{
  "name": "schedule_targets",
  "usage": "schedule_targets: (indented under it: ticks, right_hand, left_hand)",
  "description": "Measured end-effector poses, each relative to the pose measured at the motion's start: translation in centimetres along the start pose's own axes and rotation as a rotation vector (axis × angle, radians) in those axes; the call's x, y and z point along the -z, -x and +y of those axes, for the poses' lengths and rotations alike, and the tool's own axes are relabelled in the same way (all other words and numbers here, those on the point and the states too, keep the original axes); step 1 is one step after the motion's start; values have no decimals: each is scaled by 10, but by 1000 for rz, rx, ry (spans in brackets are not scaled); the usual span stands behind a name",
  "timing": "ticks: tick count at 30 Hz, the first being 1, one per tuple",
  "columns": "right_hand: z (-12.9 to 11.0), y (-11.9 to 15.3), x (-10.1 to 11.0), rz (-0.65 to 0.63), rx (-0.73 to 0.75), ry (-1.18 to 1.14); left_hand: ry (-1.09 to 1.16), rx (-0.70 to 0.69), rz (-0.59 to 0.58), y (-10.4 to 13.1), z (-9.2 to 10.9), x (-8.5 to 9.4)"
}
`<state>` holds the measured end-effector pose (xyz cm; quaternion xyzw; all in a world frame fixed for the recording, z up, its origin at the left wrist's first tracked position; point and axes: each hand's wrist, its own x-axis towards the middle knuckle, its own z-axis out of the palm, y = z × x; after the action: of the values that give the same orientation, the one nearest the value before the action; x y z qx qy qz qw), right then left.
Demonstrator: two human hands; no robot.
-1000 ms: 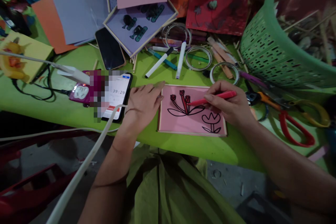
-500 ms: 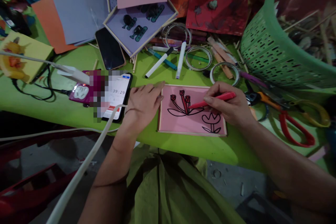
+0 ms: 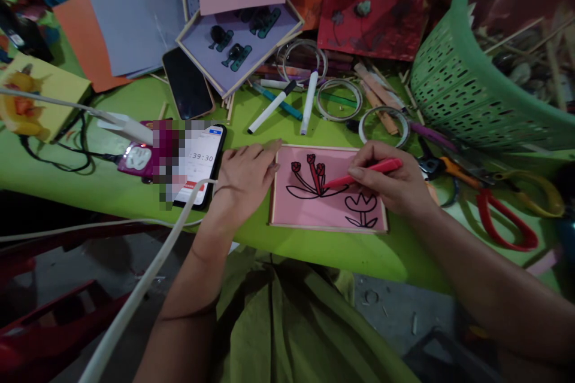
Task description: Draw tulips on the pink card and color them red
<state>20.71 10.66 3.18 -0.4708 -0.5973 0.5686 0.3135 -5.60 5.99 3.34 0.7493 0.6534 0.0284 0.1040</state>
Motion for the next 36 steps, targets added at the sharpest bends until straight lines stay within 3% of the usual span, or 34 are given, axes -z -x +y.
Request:
schedule_targets:
  ticks: [36]
  right_hand:
    - [1, -1, 0, 103, 54, 33]
  left_hand:
    - [4, -12, 12, -1, -2, -1]
